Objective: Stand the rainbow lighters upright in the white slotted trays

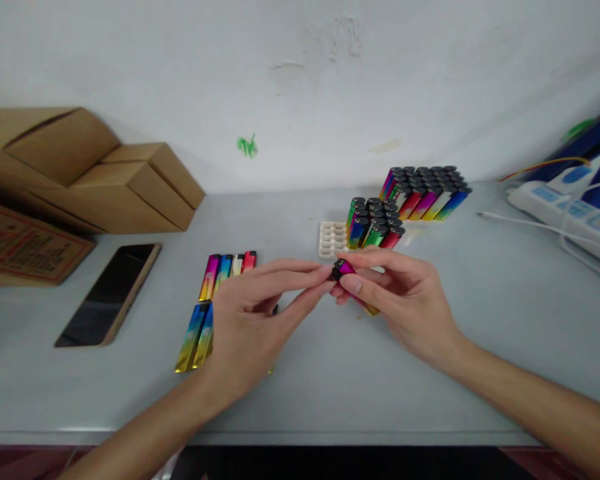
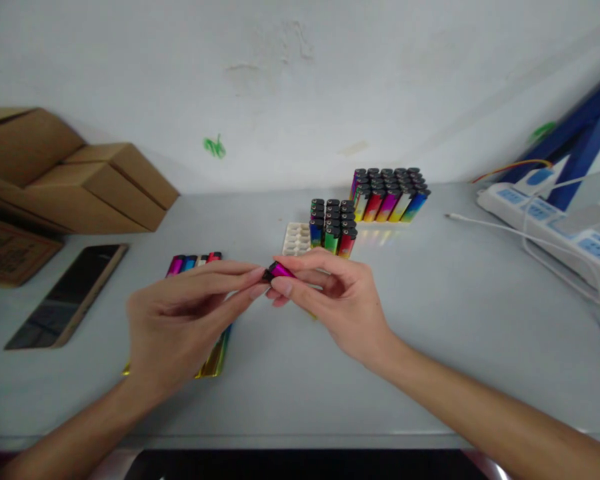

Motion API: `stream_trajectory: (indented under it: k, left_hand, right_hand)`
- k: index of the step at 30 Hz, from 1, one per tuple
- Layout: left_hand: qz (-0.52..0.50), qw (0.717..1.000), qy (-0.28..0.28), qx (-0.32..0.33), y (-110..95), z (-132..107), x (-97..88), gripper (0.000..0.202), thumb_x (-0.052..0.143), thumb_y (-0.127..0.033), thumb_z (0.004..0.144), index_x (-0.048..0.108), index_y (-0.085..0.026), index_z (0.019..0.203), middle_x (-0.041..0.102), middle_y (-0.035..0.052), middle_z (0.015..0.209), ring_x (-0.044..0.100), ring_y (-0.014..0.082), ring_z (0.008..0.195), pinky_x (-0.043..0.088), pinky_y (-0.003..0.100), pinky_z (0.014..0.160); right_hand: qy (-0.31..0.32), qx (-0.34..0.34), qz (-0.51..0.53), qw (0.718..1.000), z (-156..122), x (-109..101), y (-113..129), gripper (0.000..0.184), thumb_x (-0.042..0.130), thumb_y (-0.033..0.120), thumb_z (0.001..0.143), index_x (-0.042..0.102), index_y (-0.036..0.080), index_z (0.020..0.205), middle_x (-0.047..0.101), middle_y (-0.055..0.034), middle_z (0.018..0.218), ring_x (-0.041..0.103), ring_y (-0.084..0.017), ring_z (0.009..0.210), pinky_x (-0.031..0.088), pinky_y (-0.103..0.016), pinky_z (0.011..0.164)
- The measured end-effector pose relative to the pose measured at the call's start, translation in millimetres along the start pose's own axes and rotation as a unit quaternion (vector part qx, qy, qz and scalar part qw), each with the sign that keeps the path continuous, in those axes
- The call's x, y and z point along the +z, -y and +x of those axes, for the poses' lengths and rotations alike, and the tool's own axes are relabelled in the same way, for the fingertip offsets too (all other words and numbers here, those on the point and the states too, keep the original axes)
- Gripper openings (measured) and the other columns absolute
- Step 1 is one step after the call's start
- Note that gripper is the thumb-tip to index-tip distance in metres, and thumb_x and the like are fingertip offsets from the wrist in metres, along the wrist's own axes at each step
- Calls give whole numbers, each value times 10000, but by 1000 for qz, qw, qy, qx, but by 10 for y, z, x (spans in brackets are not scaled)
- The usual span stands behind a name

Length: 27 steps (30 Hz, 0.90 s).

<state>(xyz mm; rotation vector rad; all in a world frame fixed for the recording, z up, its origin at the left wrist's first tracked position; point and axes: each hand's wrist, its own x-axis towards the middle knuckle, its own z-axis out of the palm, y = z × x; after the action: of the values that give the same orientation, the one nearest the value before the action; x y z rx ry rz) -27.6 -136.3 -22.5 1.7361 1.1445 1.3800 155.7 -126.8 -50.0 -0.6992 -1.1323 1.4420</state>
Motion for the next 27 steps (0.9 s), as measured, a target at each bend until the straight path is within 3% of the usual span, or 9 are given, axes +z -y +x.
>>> stream_trajectory:
  k: [4, 9, 20, 27]
  left_hand:
    - [26, 999, 32, 3, 2, 57, -69, 147, 819, -159, 810, 834, -297, 856, 809, -5, 884, 761, 182, 789, 635, 289, 749]
    - [-15, 997, 67, -22, 4, 104, -110, 170, 837, -114, 769, 831, -279, 809, 810, 3, 850, 763, 188, 766, 643, 283, 742]
    - [-21, 997, 71, -25, 107, 54, -81, 113, 817, -150, 812, 828, -262, 823, 807, 31, 881, 757, 186, 794, 649, 293, 749]
    - [-45, 993, 88, -63, 70, 118, -136, 115, 859, -151, 756, 824, -248, 808, 805, 19, 811, 770, 193, 739, 662, 288, 746]
  right_hand:
    - [22, 41, 25, 999, 4, -51, -6, 182, 837, 208, 812, 810, 252, 986, 782, -17, 898, 756, -160, 756, 659, -333, 740]
    - [49, 58, 42, 996, -12, -73, -36, 184, 822, 189, 828, 812, 248, 1001, 775, -21, 943, 753, -148, 784, 645, -294, 729]
    - [23, 84, 25, 996, -20, -76, -55, 166, 839, 264, 815, 814, 229, 975, 797, -33, 908, 746, -153, 770, 637, -326, 756]
    - [38, 80, 8, 996, -4, -63, 13, 159, 840, 233, 807, 823, 217, 965, 795, -32, 849, 746, -149, 717, 645, -306, 710]
